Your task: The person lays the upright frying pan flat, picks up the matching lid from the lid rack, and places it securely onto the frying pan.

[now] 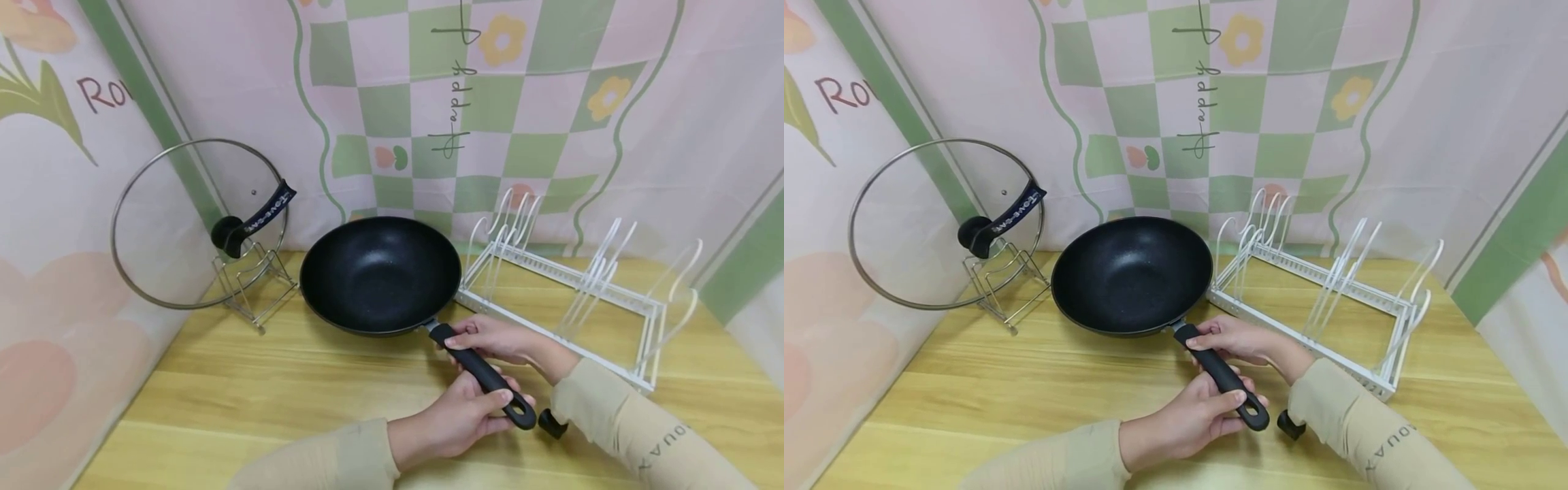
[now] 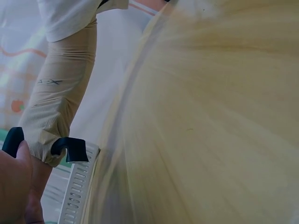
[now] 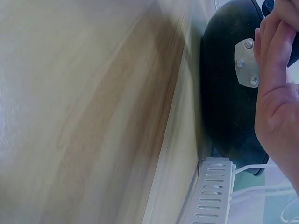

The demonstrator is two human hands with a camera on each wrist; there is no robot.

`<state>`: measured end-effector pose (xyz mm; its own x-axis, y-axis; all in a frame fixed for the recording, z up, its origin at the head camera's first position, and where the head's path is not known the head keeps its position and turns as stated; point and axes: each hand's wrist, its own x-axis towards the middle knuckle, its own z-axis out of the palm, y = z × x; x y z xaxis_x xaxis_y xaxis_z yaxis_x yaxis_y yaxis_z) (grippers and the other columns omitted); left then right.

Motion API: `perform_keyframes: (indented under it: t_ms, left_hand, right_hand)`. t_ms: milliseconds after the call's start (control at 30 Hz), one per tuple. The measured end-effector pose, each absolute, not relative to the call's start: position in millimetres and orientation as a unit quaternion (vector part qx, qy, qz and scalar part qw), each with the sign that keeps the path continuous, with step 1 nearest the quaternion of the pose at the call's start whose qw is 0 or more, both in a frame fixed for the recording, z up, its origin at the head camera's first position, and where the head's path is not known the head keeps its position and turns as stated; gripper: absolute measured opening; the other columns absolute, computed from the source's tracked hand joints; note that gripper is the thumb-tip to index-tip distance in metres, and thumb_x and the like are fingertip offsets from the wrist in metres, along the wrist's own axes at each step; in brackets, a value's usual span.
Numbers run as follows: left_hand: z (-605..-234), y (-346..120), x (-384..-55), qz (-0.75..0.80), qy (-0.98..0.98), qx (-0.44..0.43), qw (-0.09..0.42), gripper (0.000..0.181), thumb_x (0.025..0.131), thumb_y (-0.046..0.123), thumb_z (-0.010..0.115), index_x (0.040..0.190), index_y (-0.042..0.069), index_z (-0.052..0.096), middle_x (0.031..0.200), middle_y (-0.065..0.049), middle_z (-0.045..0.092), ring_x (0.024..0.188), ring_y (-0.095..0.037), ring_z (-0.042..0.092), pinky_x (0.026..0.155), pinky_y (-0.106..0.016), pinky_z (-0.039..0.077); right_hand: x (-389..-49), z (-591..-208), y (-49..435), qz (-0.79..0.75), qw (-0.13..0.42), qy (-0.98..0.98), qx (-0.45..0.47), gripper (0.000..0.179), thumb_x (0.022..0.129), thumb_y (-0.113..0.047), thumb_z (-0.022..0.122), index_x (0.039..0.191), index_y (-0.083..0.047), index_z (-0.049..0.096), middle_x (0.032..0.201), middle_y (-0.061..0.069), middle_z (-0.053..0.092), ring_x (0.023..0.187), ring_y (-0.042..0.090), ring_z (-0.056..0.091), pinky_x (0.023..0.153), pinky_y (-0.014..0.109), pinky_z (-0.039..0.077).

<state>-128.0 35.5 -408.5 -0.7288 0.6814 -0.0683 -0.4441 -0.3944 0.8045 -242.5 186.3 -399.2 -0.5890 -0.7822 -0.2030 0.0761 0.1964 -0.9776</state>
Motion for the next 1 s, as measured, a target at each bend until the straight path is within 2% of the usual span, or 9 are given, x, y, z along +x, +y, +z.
perform_keyframes:
  t_ms: [133, 367, 500, 733, 867, 1000]
  left_hand:
    - [-408.6, 38.2, -128.2, 0.826, 0.431, 0.132, 0.337, 0.024, 0.107, -0.002, 0.042, 0.131, -0.007, 0.044, 0.117, -0.004, 0.055, 0.139, -0.041, 0.045, 0.111, -0.049, 0.041]
    - [-408.5, 43.2, -129.6, 0.833, 0.433, 0.119, 0.323, 0.02, 0.107, -0.001, 0.043, 0.125, -0.005, 0.05, 0.115, -0.005, 0.058, 0.135, -0.037, 0.051, 0.11, -0.049, 0.043]
    - [-408.0, 44.4, -130.6, 0.835, 0.43, 0.108, 0.327, 0.022, 0.107, 0.001, 0.044, 0.127, -0.003, 0.05, 0.117, -0.004, 0.059, 0.133, -0.033, 0.054, 0.11, -0.048, 0.043]
    - [-405.9, 46.7, -129.5, 0.847, 0.413, 0.077, 0.327, 0.037, 0.108, 0.004, 0.043, 0.145, 0.005, 0.038, 0.127, -0.004, 0.06, 0.133, -0.035, 0.054, 0.111, -0.051, 0.041]
    - [-403.5, 48.1, -128.7, 0.852, 0.412, 0.055, 0.319, 0.029, 0.109, 0.006, 0.045, 0.138, 0.004, 0.042, 0.131, -0.009, 0.061, 0.132, -0.037, 0.054, 0.11, -0.053, 0.042]
    - [-400.5, 49.2, -128.4, 0.852, 0.42, 0.025, 0.312, 0.021, 0.108, 0.007, 0.047, 0.129, 0.004, 0.049, 0.129, -0.011, 0.065, 0.129, -0.038, 0.057, 0.108, -0.053, 0.044]
  right_hand:
    - [-242.5, -395.2, 186.5, -0.575, 0.381, 0.68, -0.249, 0.037, 0.105, -0.012, 0.056, 0.12, 0.022, 0.054, 0.088, 0.006, 0.072, 0.077, 0.011, 0.068, 0.069, 0.023, 0.057]
    - [-244.1, -383.8, 183.9, -0.575, 0.411, 0.677, -0.203, 0.021, 0.102, -0.013, 0.062, 0.104, 0.007, 0.066, 0.081, 0.002, 0.072, 0.073, 0.008, 0.066, 0.066, 0.02, 0.055]
    - [-245.7, -383.1, 184.6, -0.576, 0.42, 0.671, -0.203, 0.021, 0.103, -0.01, 0.059, 0.11, 0.008, 0.067, 0.083, 0.003, 0.072, 0.074, 0.009, 0.067, 0.066, 0.02, 0.056]
    - [-248.6, -383.6, 187.6, -0.576, 0.428, 0.665, -0.206, 0.025, 0.103, -0.01, 0.058, 0.115, 0.012, 0.065, 0.086, 0.005, 0.072, 0.076, 0.01, 0.068, 0.067, 0.021, 0.056]
    - [-249.0, -381.6, 187.9, -0.574, 0.432, 0.666, -0.201, 0.028, 0.103, -0.009, 0.058, 0.117, 0.014, 0.063, 0.085, 0.005, 0.072, 0.074, 0.01, 0.068, 0.067, 0.021, 0.056]
    - [-249.3, -379.1, 187.8, -0.57, 0.438, 0.669, -0.189, 0.031, 0.102, -0.01, 0.059, 0.119, 0.016, 0.062, 0.084, 0.005, 0.072, 0.073, 0.01, 0.068, 0.067, 0.021, 0.057]
